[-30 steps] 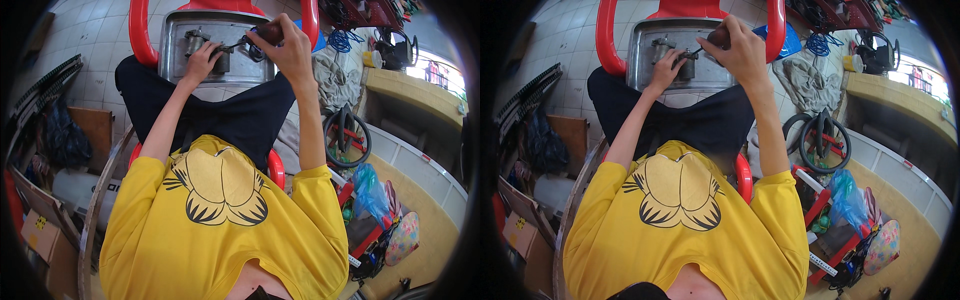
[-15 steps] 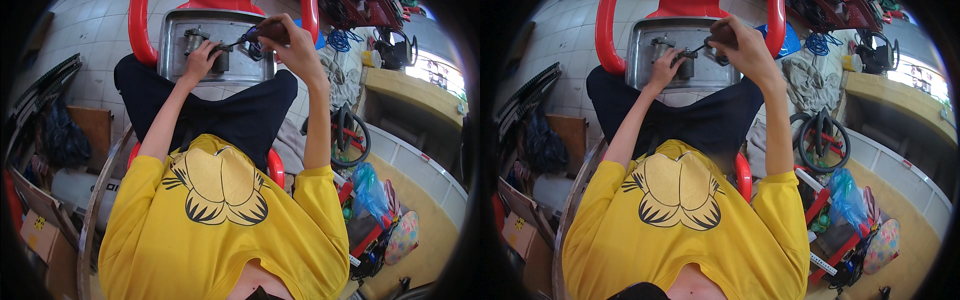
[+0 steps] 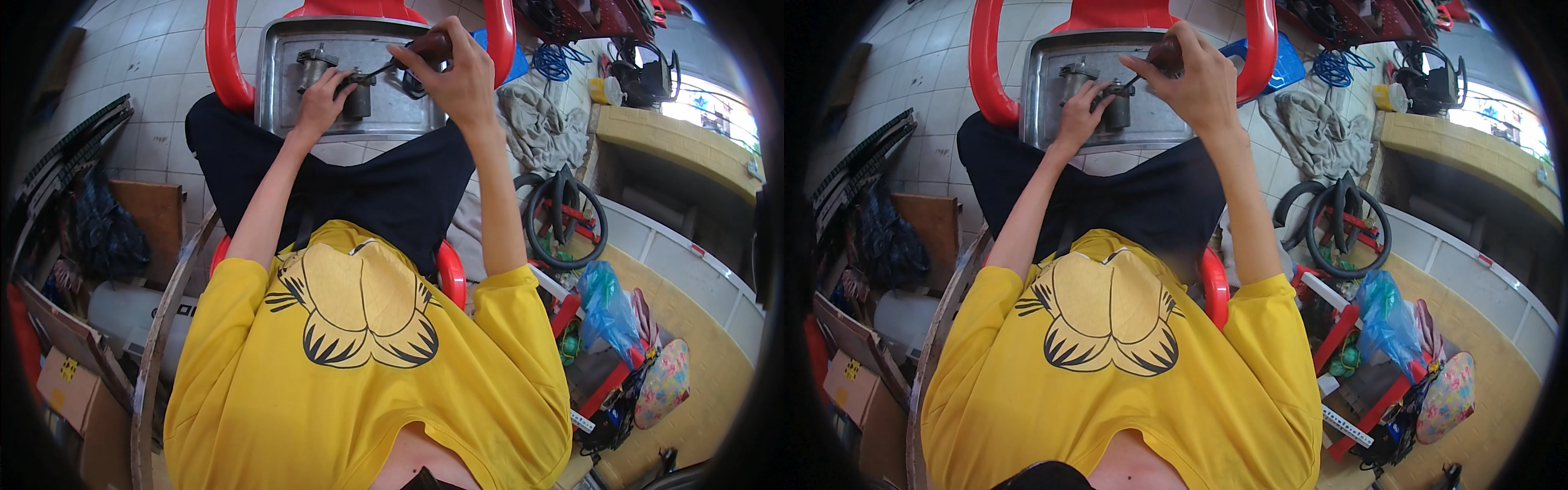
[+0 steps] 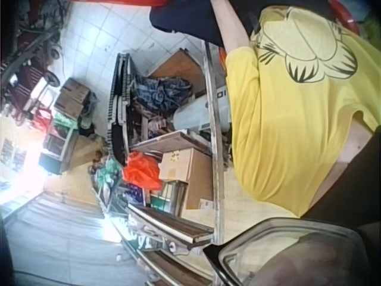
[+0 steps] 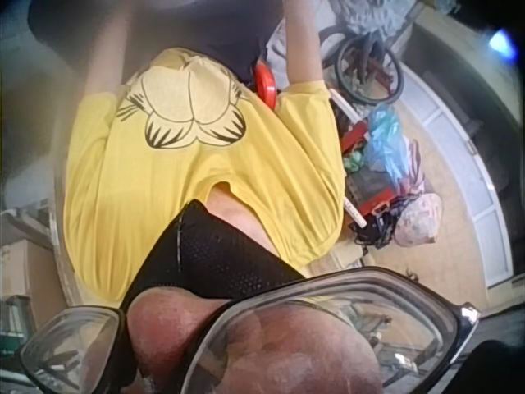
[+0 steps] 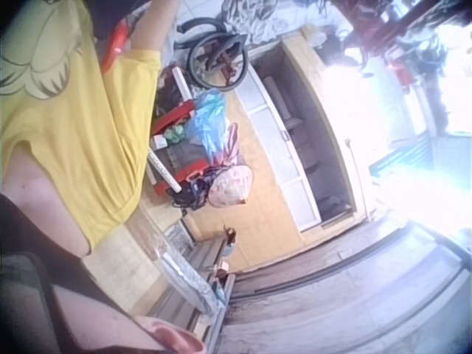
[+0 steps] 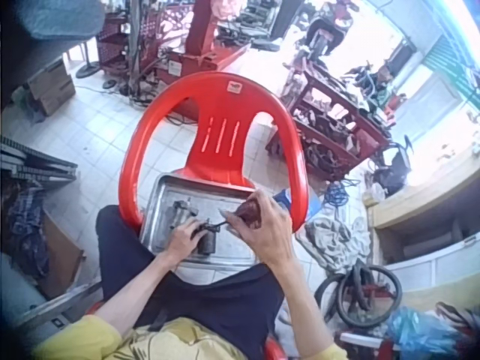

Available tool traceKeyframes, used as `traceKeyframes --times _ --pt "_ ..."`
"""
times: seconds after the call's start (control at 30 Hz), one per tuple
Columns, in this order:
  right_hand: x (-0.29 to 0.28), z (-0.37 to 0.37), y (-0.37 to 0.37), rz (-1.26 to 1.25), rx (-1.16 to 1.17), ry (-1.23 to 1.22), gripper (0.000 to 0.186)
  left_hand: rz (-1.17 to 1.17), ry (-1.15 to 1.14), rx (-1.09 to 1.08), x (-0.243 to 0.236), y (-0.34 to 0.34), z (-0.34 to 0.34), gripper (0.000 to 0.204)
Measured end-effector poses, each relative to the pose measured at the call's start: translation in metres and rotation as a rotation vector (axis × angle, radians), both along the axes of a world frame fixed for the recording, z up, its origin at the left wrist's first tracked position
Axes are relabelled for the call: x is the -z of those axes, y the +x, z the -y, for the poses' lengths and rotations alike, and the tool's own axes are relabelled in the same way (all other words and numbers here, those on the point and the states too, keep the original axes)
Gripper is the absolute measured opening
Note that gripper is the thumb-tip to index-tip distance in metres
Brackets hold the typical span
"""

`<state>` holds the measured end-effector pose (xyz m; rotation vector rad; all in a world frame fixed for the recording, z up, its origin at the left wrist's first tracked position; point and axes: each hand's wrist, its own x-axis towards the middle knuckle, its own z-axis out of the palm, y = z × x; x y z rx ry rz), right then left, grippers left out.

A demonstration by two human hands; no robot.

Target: The person uses a screwdriver to remove a screw from a mechanical motor component in a metal tray and manipulates several small motor parts by hand.

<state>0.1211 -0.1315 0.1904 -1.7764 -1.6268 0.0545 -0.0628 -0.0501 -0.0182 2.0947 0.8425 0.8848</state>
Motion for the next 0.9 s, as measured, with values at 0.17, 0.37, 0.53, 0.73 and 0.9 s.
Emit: traceKeyframes --times 0.17,0.37,0.53,0.73,0.9 --pt "-0.012 0.005 0.008 -0.513 -0.298 -0.155 0.034 0.000 -0.022 0.000 0.003 -0.001 -0.001 0.032" --pt "-0.011 -0.006 0.004 -0.215 -0.239 -0.064 0.036 0.004 -0.012 0.007 0.002 0.001 -0.001 0.030" --pt "-0.008 -0.018 0.000 -0.044 -0.179 0.046 0.038 -0.005 -0.045 -0.002 0.001 0.000 -0.002 0.025" --pt "-0.006 -0.019 0.004 -0.234 -0.301 -0.091 0.033 -0.036 -0.078 0.016 -0.002 0.003 -0.001 0.025" --pt "-0.010 -0.022 0.004 -0.440 -0.481 -0.241 0.037 -0.034 -0.015 0.009 -0.004 0.008 -0.001 0.021"
